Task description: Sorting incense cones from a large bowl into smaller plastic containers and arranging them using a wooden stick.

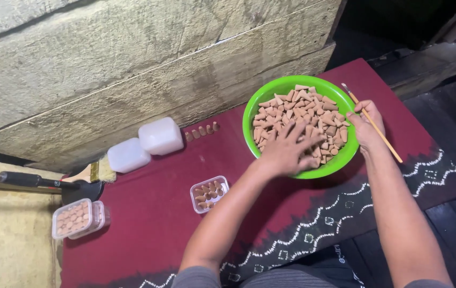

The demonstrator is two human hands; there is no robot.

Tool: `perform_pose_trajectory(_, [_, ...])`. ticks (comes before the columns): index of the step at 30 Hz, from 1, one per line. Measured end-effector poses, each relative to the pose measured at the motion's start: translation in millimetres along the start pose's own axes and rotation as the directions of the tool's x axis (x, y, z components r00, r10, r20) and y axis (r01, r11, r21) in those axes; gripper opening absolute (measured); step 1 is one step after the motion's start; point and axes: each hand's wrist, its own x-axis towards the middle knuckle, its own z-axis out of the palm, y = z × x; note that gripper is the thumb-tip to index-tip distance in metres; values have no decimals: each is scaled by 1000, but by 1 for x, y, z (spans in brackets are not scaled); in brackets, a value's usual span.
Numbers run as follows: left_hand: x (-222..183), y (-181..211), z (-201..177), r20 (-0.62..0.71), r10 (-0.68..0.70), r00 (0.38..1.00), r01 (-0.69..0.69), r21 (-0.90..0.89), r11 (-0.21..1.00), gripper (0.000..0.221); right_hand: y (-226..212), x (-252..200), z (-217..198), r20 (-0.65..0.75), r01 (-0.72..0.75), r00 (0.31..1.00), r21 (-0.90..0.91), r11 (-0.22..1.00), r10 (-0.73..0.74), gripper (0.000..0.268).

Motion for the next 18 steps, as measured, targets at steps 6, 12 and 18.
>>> perform_pose_trajectory(6, [50, -34, 0, -28, -9, 1000, 14, 222, 975, 56, -22, -10, 6, -16, -5, 1000, -70, 997, 4, 22])
perform_pose_trajectory(12, [76, -68, -13, -194, 59, 979, -4, 272, 962, 49, -20, -9, 4, -25, 9, 1000, -87, 996, -11, 22])
perform_pose_trajectory(18, [88, -113, -26, -411, -3, 912, 98, 210, 973, 26, -44, -24, 15, -26, -5, 1000, -97, 995, 3, 22])
